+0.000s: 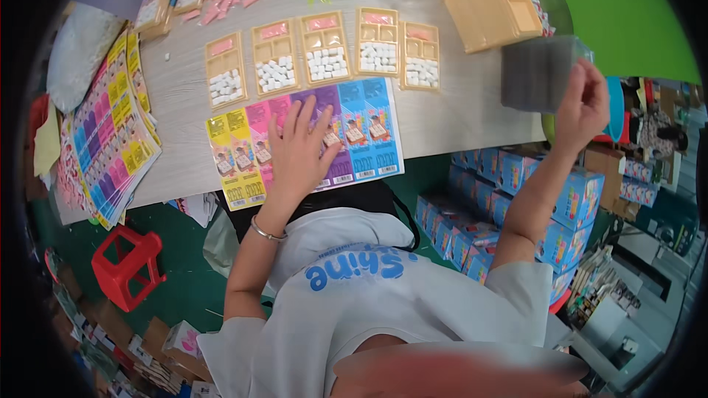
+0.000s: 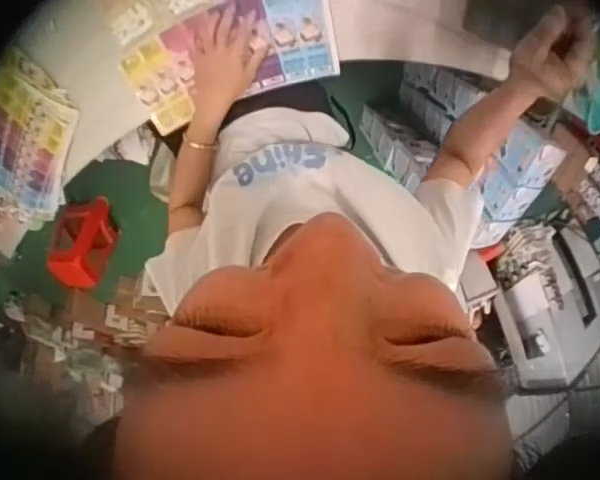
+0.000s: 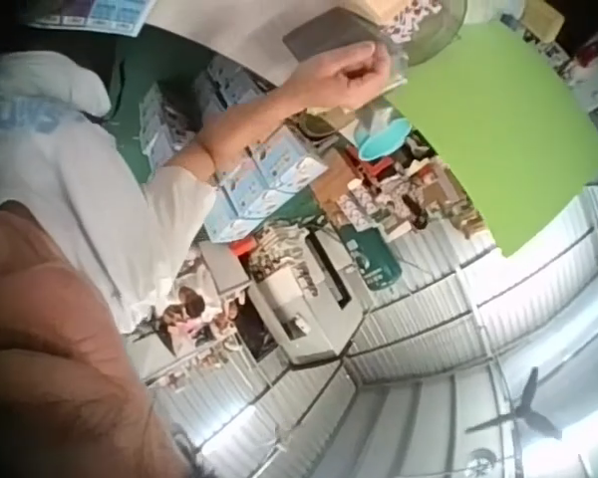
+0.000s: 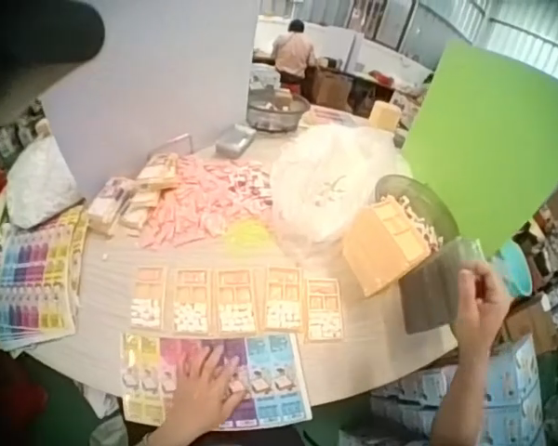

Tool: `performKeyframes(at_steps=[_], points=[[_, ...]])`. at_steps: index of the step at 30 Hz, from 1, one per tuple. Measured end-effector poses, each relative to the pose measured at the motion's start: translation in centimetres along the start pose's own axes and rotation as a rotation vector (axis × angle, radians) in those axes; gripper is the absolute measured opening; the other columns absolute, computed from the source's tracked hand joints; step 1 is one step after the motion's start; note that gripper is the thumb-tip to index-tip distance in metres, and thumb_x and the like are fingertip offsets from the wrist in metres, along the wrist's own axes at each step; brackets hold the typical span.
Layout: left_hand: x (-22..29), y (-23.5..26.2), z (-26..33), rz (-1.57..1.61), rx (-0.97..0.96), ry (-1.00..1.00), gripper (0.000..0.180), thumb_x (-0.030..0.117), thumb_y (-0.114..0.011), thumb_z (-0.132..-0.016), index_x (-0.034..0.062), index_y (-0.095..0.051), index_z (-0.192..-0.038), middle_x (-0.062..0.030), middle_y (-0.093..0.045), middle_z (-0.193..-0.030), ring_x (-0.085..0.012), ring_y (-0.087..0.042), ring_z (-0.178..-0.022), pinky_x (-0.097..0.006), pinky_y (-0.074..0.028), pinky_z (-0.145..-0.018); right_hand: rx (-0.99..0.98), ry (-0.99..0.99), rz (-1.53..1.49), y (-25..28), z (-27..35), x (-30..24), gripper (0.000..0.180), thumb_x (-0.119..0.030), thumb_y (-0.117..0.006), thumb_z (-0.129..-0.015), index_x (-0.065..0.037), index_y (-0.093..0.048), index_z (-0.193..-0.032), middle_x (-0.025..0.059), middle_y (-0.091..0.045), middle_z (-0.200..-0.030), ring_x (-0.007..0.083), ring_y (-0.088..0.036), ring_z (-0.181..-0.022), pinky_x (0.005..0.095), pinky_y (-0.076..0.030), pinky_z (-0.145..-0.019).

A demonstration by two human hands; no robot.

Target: Assembling toy sets by placing white components into plastic trays and sealing them with decorative sticker labels.

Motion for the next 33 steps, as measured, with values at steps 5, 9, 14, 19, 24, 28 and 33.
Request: performKeyframes(at_steps=[5, 9, 14, 19, 24, 28, 33], points=[[-0.5, 0.1, 0.6, 0.001, -0.027, 0.046, 0.068, 0.047, -0.07, -0.089, 0.0167, -0.054, -0.147, -0.0139, -0.044, -0.157, -0.0333, -0.038, -0.144, -0.061, -0.02, -0.119, -0.565, 0.18, -0.201, -18.9, 4.7, -7.0, 0.013, -0.01, -0.073, -0.092, -0.003, -0.074, -0.103, 0.0075, -0.069, -0.089, 0.0145, -0.067, -0.075, 0.0269, -0.053, -0.064], [-0.2, 0.2, -0.3, 0.041, -0.043, 0.032, 0.068, 0.048, -0.069, -0.089, 0.0161, -0.054, -0.147, -0.0141, -0.046, -0.154, -0.0335, -0.039, -0.143, -0.06, -0.02, -0.118, -0.549, 0.258, -0.248, -33.4, 1.5, -6.4, 0.018, -0.019, -0.071, -0.093, -0.01, -0.077, -0.108, 0.0111, -0.073, -0.1, 0.0267, -0.072, -0.087, 0.0355, -0.058, -0.071], [-0.9, 0.6, 0.4, 0.075, -0.03, 0.071, 0.066, 0.047, -0.07, -0.088, 0.0156, -0.057, -0.144, -0.0137, -0.046, -0.154, -0.0326, -0.039, -0.143, -0.06, -0.021, -0.118, -0.631, 0.234, 0.442, -45.3, -3.3, -6.9, 0.016, -0.024, -0.067, -0.091, -0.017, -0.079, -0.1, 0.0072, -0.072, -0.11, 0.0281, -0.072, -0.098, 0.042, -0.058, -0.085], [-1.4, 0.2, 0.5, 0.129, -0.04, 0.059, 0.065, 0.048, -0.07, -0.088, 0.0144, -0.058, -0.142, -0.013, -0.046, -0.154, -0.0308, -0.038, -0.143, -0.059, -0.021, -0.118, -0.773, 0.253, 0.464, -48.1, -4.8, -3.1, 0.019, -0.027, -0.063, -0.092, -0.02, -0.078, -0.102, 0.0064, -0.072, -0.114, 0.0296, -0.072, -0.101, 0.0444, -0.059, -0.085], [-2.2, 0.6, 0.5, 0.258, -0.081, 0.115, 0.061, 0.039, -0.071, -0.089, 0.0114, -0.057, -0.142, -0.014, -0.045, -0.153, -0.0314, -0.036, -0.144, -0.058, -0.022, -0.117, -0.394, 0.195, 0.151, -42.5, -6.7, -5.1, 0.023, -0.026, -0.063, -0.095, -0.012, -0.076, -0.108, 0.0116, -0.074, -0.108, 0.034, -0.072, -0.086, 0.0438, -0.056, -0.074], [-4.9, 4.8, -1.2, 0.463, 0.203, 0.135, 0.046, 0.024, -0.076, -0.085, 0.0098, -0.067, -0.128, -0.0113, -0.059, -0.133, -0.0302, -0.053, -0.123, -0.049, -0.034, -0.109, -0.652, 0.347, -0.226, -37.0, -0.8, -11.3, 0.015, -0.018, -0.066, -0.097, -0.006, -0.074, -0.102, 0.0081, -0.074, -0.099, 0.0276, -0.07, -0.074, 0.0378, -0.053, -0.065], [-8.8, 7.5, -6.7, 0.333, 0.41, 0.059, 0.024, 0.016, -0.076, -0.084, 0.0089, -0.074, -0.107, -0.0047, -0.069, -0.107, -0.0256, -0.063, -0.1, -0.043, -0.043, -0.097, -0.749, 0.666, 0.201, -34.4, 9.1, -15.4, 0.012, -0.021, -0.067, -0.093, -0.01, -0.071, -0.089, 0.0061, -0.068, -0.085, 0.0284, -0.07, -0.082, 0.04, -0.056, -0.066]])
Point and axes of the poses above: each hand's wrist, its own z-axis away from the middle knuckle, its own y-axis out of the back of the hand, x = y × z, the point moved 9 cm from there along -z, towards the middle knuckle
